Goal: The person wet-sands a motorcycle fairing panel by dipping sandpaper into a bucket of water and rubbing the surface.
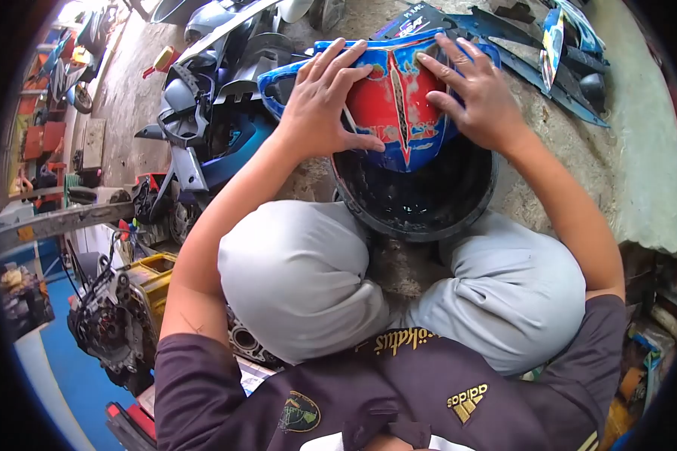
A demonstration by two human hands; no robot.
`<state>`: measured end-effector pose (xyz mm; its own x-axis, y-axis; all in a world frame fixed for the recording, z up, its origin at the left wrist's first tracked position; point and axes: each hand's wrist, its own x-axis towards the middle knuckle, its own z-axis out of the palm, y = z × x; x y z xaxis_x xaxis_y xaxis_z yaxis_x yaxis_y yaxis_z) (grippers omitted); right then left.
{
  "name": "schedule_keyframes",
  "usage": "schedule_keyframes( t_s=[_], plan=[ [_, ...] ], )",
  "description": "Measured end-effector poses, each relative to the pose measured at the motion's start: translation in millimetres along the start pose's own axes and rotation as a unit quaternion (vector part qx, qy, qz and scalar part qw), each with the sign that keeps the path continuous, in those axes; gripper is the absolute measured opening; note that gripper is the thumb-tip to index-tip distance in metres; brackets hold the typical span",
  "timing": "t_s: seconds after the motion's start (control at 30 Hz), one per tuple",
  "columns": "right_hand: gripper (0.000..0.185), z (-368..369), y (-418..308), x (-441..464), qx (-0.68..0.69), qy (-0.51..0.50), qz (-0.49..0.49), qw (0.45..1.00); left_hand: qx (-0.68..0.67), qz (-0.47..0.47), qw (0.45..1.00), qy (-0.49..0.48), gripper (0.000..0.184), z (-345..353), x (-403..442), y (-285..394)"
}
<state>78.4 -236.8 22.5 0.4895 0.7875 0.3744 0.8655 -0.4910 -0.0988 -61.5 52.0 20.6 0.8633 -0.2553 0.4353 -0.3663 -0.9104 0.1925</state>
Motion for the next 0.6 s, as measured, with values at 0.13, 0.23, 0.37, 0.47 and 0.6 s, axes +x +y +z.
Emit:
schedule_keyframes(
  t_s=[0.13, 0.23, 0.37, 0.47, 0.6],
  plan=[
    [0.06, 20.0, 6.7, -11.6, 0.057, 0.027, 0.077, 0.995, -0.001, 0.03, 0.999, -0.033, 0.118, -11.8, 13.8, -8.7],
    [0.062, 36.1, 22.7, -15.4, 0.073, 0.061, 0.096, 0.991, -0.013, 0.028, 0.999, -0.013, 0.119, -1.0, 16.3, -16.6],
    [0.058, 33.6, 12.5, -16.3, 0.036, 0.091, 0.085, 0.992, -0.007, 0.026, 1.0, 0.005, 0.118, 6.4, 22.0, -9.1],
    [0.057, 31.1, 5.3, -14.5, 0.043, 0.08, 0.083, 0.992, -0.015, 0.011, 1.0, 0.007, 0.116, 6.5, 25.3, -7.8],
    [0.063, 26.2, -8.4, -10.8, 0.04, 0.051, 0.062, 0.996, -0.024, 0.004, 1.0, 0.009, 0.118, 9.3, 26.8, -16.2]
  ],
)
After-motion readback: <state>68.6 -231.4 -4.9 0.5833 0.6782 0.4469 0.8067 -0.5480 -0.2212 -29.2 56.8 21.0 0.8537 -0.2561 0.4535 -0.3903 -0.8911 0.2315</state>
